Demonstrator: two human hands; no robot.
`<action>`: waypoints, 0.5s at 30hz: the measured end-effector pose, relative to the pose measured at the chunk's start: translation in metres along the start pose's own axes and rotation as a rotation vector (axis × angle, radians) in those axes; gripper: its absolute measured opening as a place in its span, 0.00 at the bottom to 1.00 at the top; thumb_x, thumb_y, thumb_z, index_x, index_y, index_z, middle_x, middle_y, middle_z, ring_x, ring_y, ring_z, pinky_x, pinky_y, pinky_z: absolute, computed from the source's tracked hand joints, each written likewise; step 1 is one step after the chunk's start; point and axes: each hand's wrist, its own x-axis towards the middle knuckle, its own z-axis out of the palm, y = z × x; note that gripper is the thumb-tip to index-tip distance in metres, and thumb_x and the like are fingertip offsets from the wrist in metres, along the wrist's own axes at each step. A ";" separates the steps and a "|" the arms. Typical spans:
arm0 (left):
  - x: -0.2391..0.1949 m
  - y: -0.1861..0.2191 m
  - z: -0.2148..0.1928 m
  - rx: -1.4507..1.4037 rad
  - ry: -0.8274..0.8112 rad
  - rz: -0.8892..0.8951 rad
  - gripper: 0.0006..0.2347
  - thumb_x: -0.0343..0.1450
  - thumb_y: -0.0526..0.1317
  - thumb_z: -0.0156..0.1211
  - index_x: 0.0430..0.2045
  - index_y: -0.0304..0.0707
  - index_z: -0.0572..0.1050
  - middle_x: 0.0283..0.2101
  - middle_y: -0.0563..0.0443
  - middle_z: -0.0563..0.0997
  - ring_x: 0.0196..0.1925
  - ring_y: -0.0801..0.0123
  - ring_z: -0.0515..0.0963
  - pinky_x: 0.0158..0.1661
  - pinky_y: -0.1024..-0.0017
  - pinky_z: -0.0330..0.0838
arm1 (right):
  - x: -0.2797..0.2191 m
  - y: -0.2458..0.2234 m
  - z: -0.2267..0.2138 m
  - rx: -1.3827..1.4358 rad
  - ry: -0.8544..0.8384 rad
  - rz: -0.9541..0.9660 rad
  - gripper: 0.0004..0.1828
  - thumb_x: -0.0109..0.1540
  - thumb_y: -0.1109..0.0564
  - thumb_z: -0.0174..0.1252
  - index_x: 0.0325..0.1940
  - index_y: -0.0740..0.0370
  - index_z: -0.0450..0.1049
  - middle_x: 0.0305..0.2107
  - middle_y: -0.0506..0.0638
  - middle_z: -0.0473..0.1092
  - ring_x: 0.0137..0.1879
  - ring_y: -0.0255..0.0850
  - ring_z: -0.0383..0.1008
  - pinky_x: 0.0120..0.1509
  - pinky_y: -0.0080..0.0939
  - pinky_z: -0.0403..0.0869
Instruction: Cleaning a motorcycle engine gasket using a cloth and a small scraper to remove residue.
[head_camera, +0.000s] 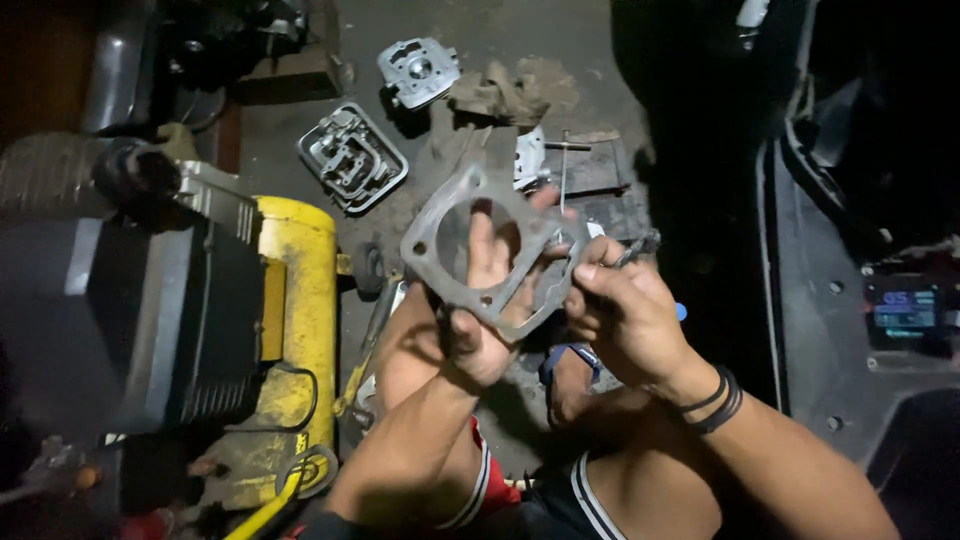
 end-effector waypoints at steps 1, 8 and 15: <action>0.001 0.004 -0.002 0.007 0.006 0.009 0.52 0.63 0.64 0.69 0.77 0.53 0.41 0.78 0.30 0.48 0.69 0.45 0.68 0.58 0.62 0.79 | 0.002 0.006 0.000 -0.001 -0.011 0.007 0.07 0.62 0.57 0.57 0.37 0.57 0.65 0.14 0.54 0.62 0.18 0.32 0.51 0.21 0.30 0.52; -0.001 0.030 -0.014 -0.020 -0.002 -0.043 0.50 0.66 0.70 0.52 0.79 0.46 0.38 0.66 0.31 0.64 0.65 0.44 0.72 0.60 0.51 0.75 | -0.001 -0.012 0.013 -0.704 -0.188 -0.108 0.10 0.60 0.59 0.60 0.45 0.63 0.72 0.27 0.54 0.72 0.35 0.38 0.68 0.42 0.35 0.71; 0.006 0.055 -0.021 -0.005 -0.014 -0.075 0.54 0.62 0.79 0.27 0.80 0.42 0.40 0.63 0.36 0.66 0.62 0.52 0.71 0.60 0.52 0.69 | -0.008 -0.033 0.006 -0.973 -0.182 -0.199 0.21 0.62 0.58 0.54 0.59 0.65 0.71 0.45 0.53 0.75 0.45 0.38 0.78 0.50 0.36 0.74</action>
